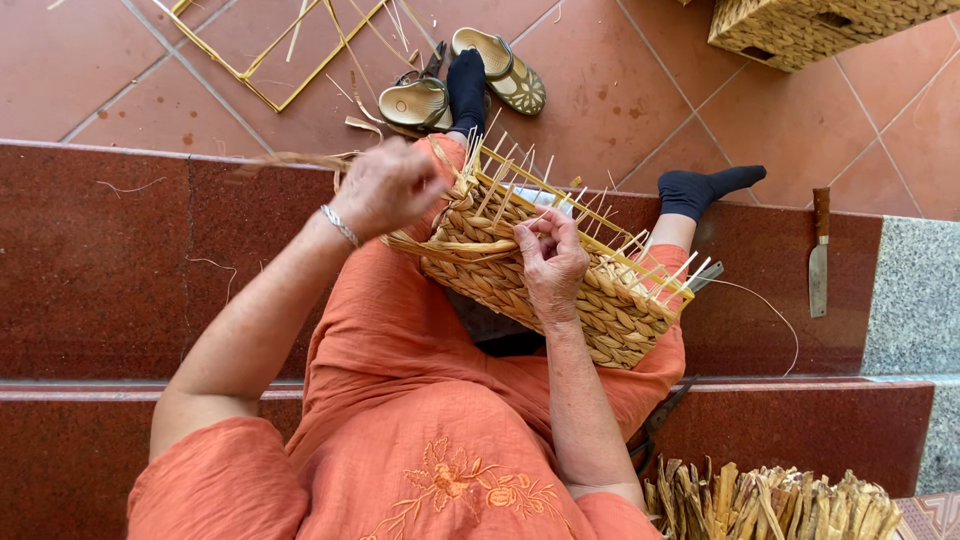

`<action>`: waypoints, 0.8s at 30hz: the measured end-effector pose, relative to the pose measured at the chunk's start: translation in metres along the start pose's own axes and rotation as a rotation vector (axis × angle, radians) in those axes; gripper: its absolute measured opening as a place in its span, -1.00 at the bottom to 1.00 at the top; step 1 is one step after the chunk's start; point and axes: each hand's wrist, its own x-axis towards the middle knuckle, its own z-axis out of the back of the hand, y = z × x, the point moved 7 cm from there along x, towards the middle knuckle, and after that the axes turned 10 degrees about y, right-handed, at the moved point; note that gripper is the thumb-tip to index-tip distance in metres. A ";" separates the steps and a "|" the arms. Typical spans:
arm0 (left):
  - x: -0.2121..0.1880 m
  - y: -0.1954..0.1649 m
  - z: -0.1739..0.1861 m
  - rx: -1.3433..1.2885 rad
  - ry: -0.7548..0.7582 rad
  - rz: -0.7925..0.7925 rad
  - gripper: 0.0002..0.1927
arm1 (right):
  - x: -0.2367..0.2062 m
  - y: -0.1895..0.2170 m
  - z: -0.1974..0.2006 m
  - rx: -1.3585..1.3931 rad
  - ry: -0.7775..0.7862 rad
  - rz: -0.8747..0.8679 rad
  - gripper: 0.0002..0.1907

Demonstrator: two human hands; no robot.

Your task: The person weaves a rectangular basket by hand, interlacing dried palm leaves through a bamboo frame. They repeatedly pull strands through the weave, trim excess material with scissors, and adjust the basket's shape while seated on the floor.

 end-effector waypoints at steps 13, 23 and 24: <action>-0.034 0.011 -0.043 -0.222 0.005 0.171 -0.86 | -0.175 -0.056 0.173 0.052 -0.631 -0.229 -0.84; -0.079 0.010 -0.034 -0.243 -0.157 0.181 -0.91 | -0.401 -0.146 0.228 -0.235 -0.690 -0.712 -0.81; -0.089 0.009 -0.030 -0.264 -0.191 0.111 -0.92 | -0.412 -0.146 0.225 -0.174 -0.714 -0.718 -0.81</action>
